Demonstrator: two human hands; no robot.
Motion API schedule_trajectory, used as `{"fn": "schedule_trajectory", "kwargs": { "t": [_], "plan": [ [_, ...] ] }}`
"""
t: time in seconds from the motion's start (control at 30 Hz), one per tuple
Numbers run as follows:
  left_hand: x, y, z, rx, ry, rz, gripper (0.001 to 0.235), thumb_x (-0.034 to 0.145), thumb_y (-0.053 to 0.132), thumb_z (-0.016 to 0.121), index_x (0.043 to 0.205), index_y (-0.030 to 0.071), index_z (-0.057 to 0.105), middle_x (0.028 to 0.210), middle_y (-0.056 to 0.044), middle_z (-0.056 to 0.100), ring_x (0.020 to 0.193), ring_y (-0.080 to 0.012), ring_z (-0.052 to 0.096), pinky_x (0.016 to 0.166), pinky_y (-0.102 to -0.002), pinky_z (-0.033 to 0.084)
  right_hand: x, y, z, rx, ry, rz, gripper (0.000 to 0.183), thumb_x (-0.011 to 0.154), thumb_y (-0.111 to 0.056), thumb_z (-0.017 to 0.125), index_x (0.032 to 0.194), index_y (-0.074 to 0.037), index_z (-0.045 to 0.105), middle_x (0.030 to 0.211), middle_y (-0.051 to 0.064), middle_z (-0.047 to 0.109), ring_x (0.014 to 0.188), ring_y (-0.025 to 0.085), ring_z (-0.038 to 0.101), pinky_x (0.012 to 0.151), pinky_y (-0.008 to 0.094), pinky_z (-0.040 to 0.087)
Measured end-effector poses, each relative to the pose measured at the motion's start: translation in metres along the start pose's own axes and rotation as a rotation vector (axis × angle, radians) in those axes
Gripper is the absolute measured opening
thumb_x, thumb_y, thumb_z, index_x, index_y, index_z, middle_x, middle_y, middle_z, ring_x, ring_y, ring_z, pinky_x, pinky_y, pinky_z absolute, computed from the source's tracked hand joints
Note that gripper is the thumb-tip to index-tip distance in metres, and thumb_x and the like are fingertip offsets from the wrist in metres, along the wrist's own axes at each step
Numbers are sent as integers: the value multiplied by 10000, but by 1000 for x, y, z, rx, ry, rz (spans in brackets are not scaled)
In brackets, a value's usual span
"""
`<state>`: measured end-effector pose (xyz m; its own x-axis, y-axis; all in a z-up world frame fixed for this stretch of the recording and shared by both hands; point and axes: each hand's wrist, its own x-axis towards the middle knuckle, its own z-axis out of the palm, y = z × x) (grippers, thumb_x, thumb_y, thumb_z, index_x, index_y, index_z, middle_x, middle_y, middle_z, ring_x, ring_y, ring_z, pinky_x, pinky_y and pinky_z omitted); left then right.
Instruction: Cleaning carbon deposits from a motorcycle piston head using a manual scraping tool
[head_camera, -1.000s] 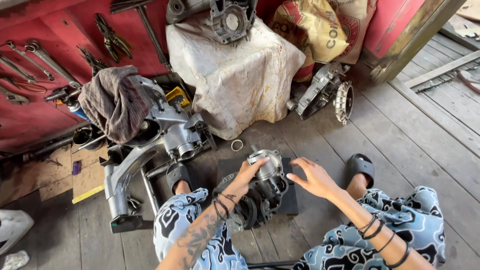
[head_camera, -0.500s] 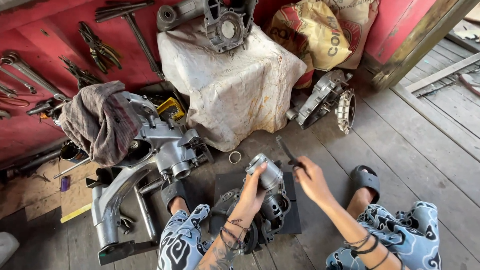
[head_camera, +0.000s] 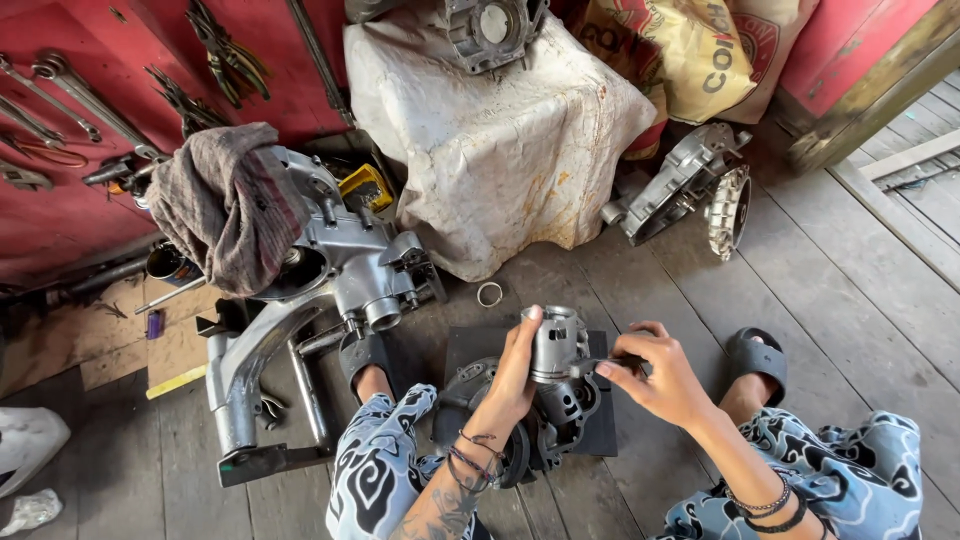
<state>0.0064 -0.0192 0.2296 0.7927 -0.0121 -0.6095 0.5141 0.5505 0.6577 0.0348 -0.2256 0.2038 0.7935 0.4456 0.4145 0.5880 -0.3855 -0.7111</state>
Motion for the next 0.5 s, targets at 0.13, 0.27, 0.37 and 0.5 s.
{"fn": "schedule_trajectory", "kwargs": {
  "t": [0.13, 0.27, 0.37, 0.5],
  "plan": [
    [40, -30, -31, 118, -20, -1, 1114, 848, 750, 704, 1581, 45, 249, 1494, -301, 360, 1437, -438, 385, 1176, -584, 339, -1, 20, -1, -111, 104, 33, 297, 810, -342, 838, 747, -107, 667, 524, 40, 628, 482, 176, 640, 955, 366, 477],
    [65, -52, -51, 263, -35, 13, 1151, 868, 795, 664, 1584, 11, 220, 1509, -307, 342, 1426, -451, 389, 1152, -587, 380, -5, -2, 6, -68, 46, 65, 321, 772, -381, 862, 680, -148, 661, 495, 2, 581, 480, 161, 606, 933, 336, 432],
    [68, -51, -57, 291, -13, 20, 1157, 865, 816, 648, 1581, 10, 229, 1505, -303, 360, 1413, -451, 410, 1134, -585, 407, -1, -6, 2, -87, 38, 71, 330, 751, -379, 875, 668, -131, 675, 480, 19, 574, 466, 191, 603, 929, 365, 438],
    [7, -11, -21, 240, -20, -13, 1150, 847, 857, 553, 1565, 8, 259, 1501, -300, 382, 1417, -442, 423, 1154, -570, 398, -1, 5, -13, -178, 149, 129, 364, 831, -427, 829, 678, -163, 632, 478, -19, 511, 483, 149, 570, 909, 299, 412]
  ]
}}
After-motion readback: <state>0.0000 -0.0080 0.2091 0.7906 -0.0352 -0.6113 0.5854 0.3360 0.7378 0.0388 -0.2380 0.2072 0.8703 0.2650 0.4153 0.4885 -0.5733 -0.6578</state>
